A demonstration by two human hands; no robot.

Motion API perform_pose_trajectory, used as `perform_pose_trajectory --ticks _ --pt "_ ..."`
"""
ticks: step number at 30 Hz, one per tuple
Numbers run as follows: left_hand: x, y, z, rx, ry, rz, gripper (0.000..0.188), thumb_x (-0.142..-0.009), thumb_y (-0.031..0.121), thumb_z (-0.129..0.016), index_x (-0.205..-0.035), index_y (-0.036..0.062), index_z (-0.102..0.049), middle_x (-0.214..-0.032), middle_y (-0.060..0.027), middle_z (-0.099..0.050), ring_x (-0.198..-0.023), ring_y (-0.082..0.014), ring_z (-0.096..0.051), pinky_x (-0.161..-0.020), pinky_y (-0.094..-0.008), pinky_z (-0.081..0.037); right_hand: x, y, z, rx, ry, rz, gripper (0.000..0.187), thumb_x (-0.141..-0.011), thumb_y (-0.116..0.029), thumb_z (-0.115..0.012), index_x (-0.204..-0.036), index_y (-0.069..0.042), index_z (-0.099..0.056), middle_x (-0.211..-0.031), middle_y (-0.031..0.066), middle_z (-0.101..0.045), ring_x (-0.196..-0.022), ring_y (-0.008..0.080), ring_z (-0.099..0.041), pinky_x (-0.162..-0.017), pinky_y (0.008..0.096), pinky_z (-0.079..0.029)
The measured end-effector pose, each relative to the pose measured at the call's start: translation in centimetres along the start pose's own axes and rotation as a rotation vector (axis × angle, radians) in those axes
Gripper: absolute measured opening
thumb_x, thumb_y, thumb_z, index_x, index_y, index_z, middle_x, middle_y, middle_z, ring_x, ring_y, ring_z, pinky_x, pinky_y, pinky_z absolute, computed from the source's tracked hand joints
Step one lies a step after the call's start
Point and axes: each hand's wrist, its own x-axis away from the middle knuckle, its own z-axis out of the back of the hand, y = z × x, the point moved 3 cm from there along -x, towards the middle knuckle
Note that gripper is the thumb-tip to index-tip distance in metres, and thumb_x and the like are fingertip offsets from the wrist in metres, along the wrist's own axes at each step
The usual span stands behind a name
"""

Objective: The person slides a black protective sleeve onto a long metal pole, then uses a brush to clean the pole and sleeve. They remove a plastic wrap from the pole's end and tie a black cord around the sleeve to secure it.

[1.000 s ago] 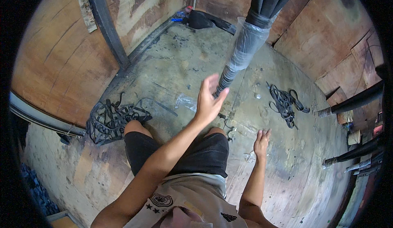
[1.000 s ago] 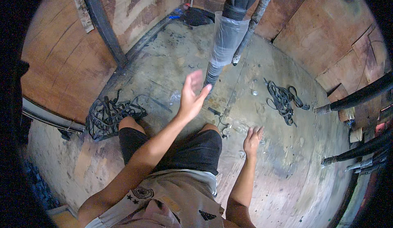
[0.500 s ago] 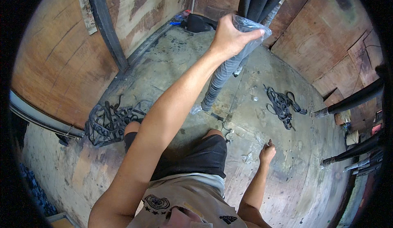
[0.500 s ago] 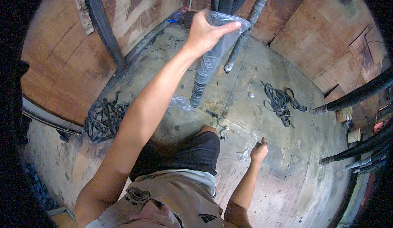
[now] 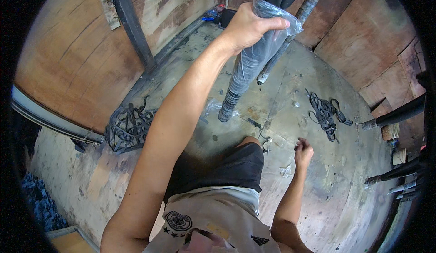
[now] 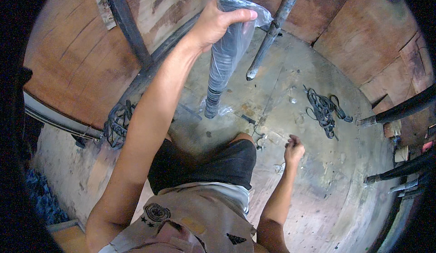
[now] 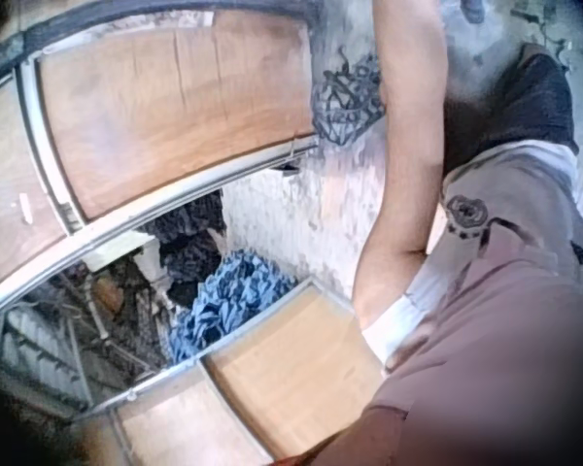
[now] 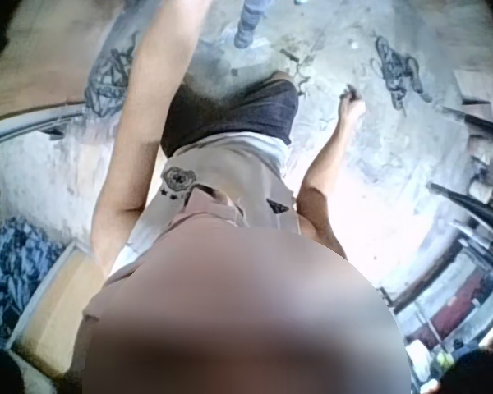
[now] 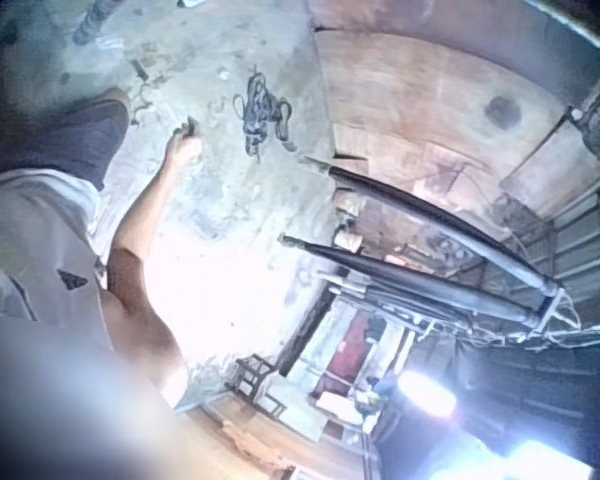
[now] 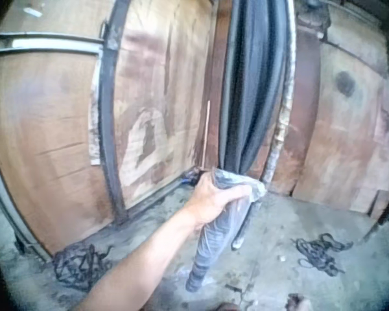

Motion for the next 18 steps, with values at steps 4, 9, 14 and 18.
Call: perform_pose_trajectory --ticks 4,9,14,18 --pt "0.6 0.6 0.5 0.029 0.03 -0.005 0.018 -0.08 0.022 -0.081 -0.081 0.0061 -0.074 -0.073 -0.002 -0.069 -0.067 -0.0111 -0.063 -0.065 -0.0289 -0.05 1.4 -8.7 -4.1 -0.293 -0.254 0.132 0.032 -0.091 -0.012 -0.044 -0.098 -0.002 -0.073 -0.073 0.0018 -0.059 -0.063 0.0115 -0.05 -0.06 0.0282 -0.041" --pt "1.5 1.5 0.6 0.024 0.041 0.033 0.016 -0.08 0.022 -0.081 -0.083 0.0067 -0.074 -0.073 -0.001 -0.068 -0.069 -0.0104 -0.062 -0.066 -0.0284 -0.049 4.4 -20.1 -9.4 -0.634 -0.395 0.2 0.028 -0.101 -0.02 -0.05 -0.103 -0.002 -0.071 -0.064 -0.0078 -0.038 -0.055 0.0049 -0.033 -0.05 0.0241 -0.026" --pt "2.3 2.3 0.7 0.041 0.023 0.033 0.015 -0.082 0.02 -0.079 -0.082 0.0068 -0.073 -0.074 -0.0005 -0.068 -0.069 -0.0096 -0.061 -0.066 -0.0274 -0.048 6.3 -26.3 -11.3 -0.549 -0.35 0.351 0.019 -0.095 -0.015 -0.07 -0.106 0.0 -0.072 -0.06 -0.0071 -0.038 -0.055 0.0051 -0.033 -0.05 0.0271 -0.028" --pt "2.5 2.4 0.9 0.025 0.02 0.027 0.015 -0.082 0.02 -0.079 -0.08 0.0068 -0.073 -0.073 -0.0005 -0.068 -0.069 -0.0095 -0.061 -0.065 -0.0273 -0.048 6.1 -27.4 -11.7 -0.386 -0.253 0.468 0.016 -0.093 -0.014 -0.073 -0.1 0.0 -0.071 -0.056 -0.0035 -0.035 -0.053 0.0061 -0.033 -0.049 0.0286 -0.03"
